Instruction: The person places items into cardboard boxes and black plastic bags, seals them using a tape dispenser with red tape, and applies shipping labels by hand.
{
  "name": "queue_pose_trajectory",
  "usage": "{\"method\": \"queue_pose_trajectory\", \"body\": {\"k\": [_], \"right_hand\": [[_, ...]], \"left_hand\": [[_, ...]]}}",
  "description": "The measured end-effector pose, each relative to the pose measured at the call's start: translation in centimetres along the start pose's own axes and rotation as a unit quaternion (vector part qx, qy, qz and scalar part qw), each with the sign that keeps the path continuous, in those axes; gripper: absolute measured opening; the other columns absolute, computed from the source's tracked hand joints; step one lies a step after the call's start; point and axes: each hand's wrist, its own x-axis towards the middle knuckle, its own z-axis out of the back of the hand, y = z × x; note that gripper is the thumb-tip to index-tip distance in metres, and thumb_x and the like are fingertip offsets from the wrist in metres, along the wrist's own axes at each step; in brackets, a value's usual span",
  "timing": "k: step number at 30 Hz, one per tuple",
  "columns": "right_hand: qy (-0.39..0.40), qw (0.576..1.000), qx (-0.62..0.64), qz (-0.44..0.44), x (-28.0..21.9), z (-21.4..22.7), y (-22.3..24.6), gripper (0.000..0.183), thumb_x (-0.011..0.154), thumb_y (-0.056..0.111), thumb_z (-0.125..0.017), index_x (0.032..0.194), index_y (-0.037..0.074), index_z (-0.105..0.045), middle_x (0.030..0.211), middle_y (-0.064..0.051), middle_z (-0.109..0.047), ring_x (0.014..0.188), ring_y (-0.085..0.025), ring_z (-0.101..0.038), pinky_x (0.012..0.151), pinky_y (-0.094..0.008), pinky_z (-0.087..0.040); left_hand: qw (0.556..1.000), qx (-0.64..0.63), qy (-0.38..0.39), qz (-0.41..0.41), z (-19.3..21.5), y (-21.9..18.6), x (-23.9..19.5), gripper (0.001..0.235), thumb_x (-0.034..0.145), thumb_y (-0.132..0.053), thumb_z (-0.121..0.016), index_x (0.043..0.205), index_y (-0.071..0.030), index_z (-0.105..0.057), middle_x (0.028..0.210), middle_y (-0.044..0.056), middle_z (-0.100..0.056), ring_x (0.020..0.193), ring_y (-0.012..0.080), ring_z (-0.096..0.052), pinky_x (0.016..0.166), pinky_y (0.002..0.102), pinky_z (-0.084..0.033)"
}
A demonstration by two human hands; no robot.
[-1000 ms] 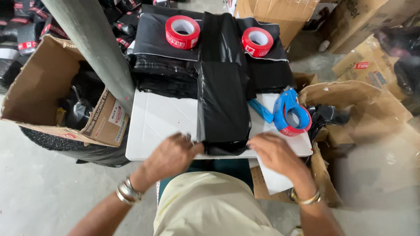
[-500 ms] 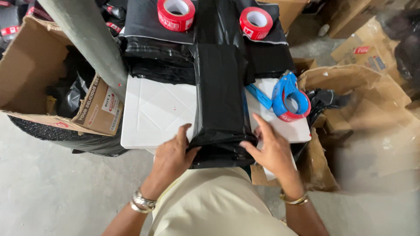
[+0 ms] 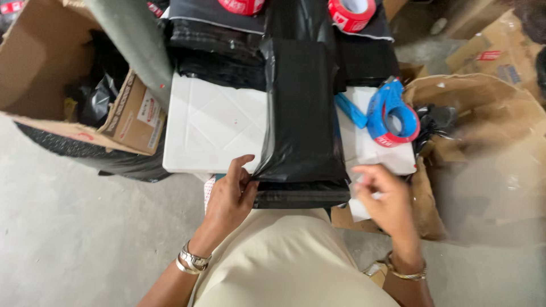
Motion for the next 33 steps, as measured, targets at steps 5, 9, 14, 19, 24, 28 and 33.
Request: {"method": "queue_pose_trajectory", "body": {"k": [5, 9, 14, 19, 24, 28, 33], "right_hand": [[0.012, 0.996, 0.069, 0.049, 1.9, -0.8, 4.5, 0.012, 0.092, 0.000, -0.069, 0.103, 0.004, -0.069, 0.088, 0.002, -0.062, 0.075, -0.005, -0.059, 0.066, -0.021, -0.048], [0.155, 0.981, 0.041, 0.110, 3.8, -6.1, 8.8, 0.008, 0.087, 0.002, -0.073, 0.095, 0.004, -0.070, 0.087, -0.003, -0.064, 0.067, -0.010, -0.064, 0.057, -0.024, -0.050], [0.223, 0.961, 0.036, 0.163, 5.7, -10.2, 10.4, 0.012, 0.083, 0.005, -0.076, 0.090, 0.003, -0.067, 0.086, -0.006, -0.065, 0.069, -0.016, -0.067, 0.060, -0.029, -0.053], [0.283, 0.950, 0.039, 0.127, 6.0, -11.0, 9.8, 0.014, 0.078, 0.005, -0.078, 0.081, 0.002, -0.064, 0.076, -0.007, -0.061, 0.062, -0.019, -0.061, 0.057, -0.033, -0.050], [0.282, 0.943, 0.065, 0.163, 5.2, -10.8, 9.7, 0.012, 0.081, 0.003, -0.075, 0.082, 0.002, -0.062, 0.079, -0.005, -0.060, 0.065, -0.016, -0.061, 0.059, -0.031, -0.049], [0.382, 0.911, 0.126, 0.096, 4.1, -7.1, 7.6, 0.013, 0.087, 0.006, -0.073, 0.081, 0.003, -0.062, 0.083, -0.004, -0.059, 0.066, -0.014, -0.059, 0.059, -0.029, -0.049], [0.241, 0.918, 0.315, 0.009, 0.4, 5.6, -3.9, 0.012, 0.093, 0.016, -0.062, 0.090, 0.004, -0.063, 0.110, -0.012, -0.065, 0.088, -0.020, -0.063, 0.076, -0.033, -0.055]], "left_hand": [[0.997, -0.073, -0.007, 0.032, 0.9, -0.2, -0.1, 0.044, 0.090, -0.002, -0.065, 0.132, -0.003, -0.051, 0.070, 0.003, -0.060, 0.052, 0.0105, -0.053, 0.051, 0.028, -0.044], [0.973, -0.204, 0.025, 0.106, 1.3, 0.6, -0.1, 0.042, 0.092, -0.001, -0.063, 0.133, -0.003, -0.054, 0.074, -0.002, -0.057, 0.060, 0.0037, -0.047, 0.052, 0.024, -0.040], [0.951, -0.295, 0.037, 0.090, 1.3, 1.4, -0.1, 0.043, 0.094, 0.000, -0.062, 0.135, -0.001, -0.053, 0.076, -0.004, -0.057, 0.067, 0.0016, -0.052, 0.058, 0.021, -0.045], [0.956, -0.254, 0.039, 0.139, 1.8, 0.7, 0.0, 0.041, 0.090, 0.000, -0.057, 0.131, -0.002, -0.055, 0.072, -0.004, -0.063, 0.061, 0.0026, -0.051, 0.053, 0.022, -0.042], [0.969, -0.208, 0.029, 0.127, 1.8, 0.5, -0.1, 0.029, 0.090, 0.000, -0.060, 0.119, -0.002, -0.056, 0.067, -0.002, -0.058, 0.058, 0.0036, -0.045, 0.049, 0.024, -0.036], [0.964, -0.235, 0.004, 0.121, 1.8, 1.0, 0.0, 0.016, 0.093, -0.001, -0.060, 0.107, -0.002, -0.053, 0.066, -0.003, -0.058, 0.057, 0.0043, -0.048, 0.049, 0.024, -0.037], [0.984, -0.149, 0.043, 0.089, 2.3, 0.9, -0.5, 0.009, 0.094, -0.003, -0.060, 0.102, -0.001, -0.063, 0.068, 0.001, -0.060, 0.059, 0.0073, -0.050, 0.056, 0.027, -0.046]]}}
